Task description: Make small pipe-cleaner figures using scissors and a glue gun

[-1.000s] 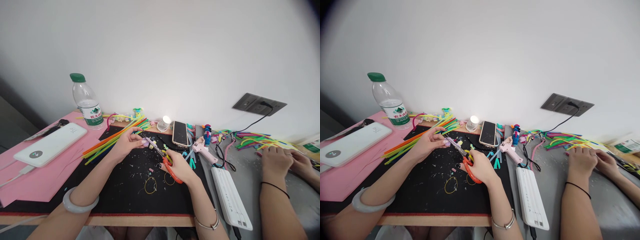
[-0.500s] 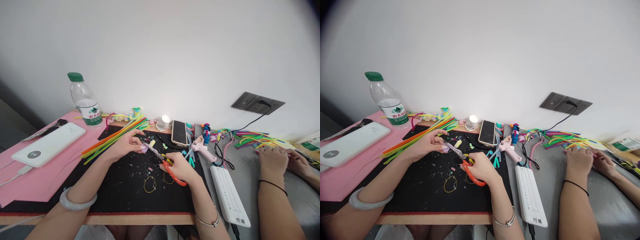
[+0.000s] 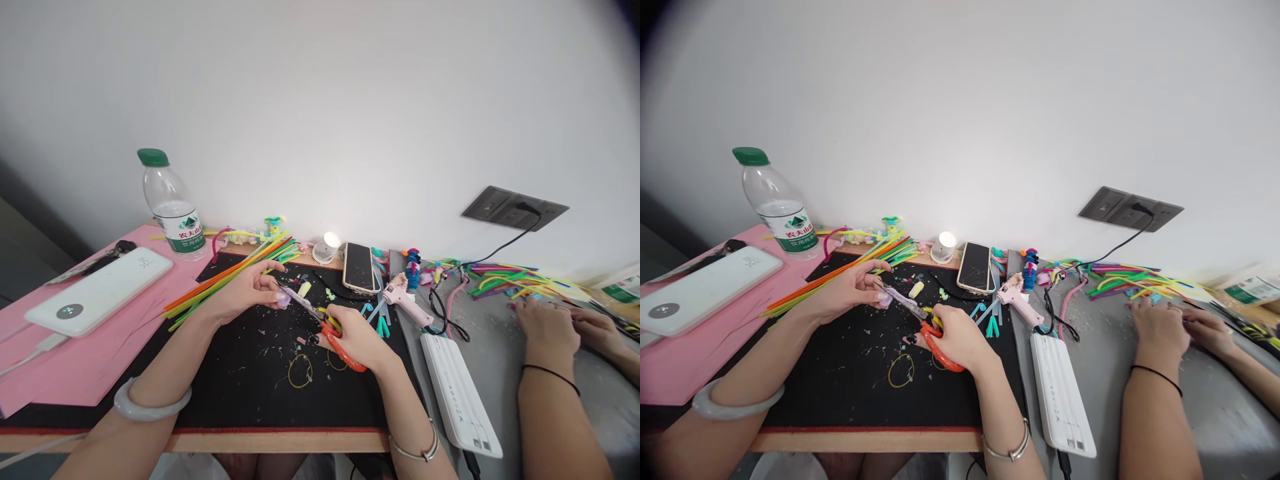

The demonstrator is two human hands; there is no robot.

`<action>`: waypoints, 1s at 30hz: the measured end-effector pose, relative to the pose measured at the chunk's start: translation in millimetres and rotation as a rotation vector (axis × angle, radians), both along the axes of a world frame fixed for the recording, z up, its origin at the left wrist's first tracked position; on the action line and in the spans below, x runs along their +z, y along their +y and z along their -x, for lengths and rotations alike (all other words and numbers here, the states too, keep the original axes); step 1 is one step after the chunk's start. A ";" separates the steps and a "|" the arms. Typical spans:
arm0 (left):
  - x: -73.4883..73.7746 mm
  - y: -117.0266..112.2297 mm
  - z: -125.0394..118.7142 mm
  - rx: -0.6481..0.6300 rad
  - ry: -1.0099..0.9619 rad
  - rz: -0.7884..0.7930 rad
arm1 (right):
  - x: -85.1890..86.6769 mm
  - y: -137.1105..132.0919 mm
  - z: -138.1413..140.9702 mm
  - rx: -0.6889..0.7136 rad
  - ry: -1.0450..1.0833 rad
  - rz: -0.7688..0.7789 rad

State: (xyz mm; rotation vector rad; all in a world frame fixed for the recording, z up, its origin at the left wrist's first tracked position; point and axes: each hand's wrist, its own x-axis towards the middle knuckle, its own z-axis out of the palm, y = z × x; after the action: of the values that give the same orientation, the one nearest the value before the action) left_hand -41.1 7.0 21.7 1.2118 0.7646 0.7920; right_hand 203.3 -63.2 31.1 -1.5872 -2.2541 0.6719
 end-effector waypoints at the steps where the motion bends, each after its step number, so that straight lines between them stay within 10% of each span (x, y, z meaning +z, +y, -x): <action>1: -0.1 -0.2 -0.1 -0.009 -0.005 -0.003 | 0.7 -0.2 1.3 -0.002 -0.011 -0.007; 17: 1.7 -2.8 -3.2 -0.097 0.051 -0.023 | -2.7 2.6 3.2 -0.110 -0.076 -0.114; 23: -5.5 -0.2 -10.7 0.125 0.110 0.008 | -9.2 17.2 -3.1 -0.448 -0.241 -0.132; 30: -15.5 4.1 -16.1 0.276 0.107 0.001 | -19.0 30.9 -1.5 -0.455 -0.148 -0.301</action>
State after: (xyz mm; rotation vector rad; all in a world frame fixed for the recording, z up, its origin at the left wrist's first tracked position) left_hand -25.1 11.1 6.3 1.1691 1.0349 0.9576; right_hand 204.7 -32.3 12.1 -1.9377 -1.8667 0.0934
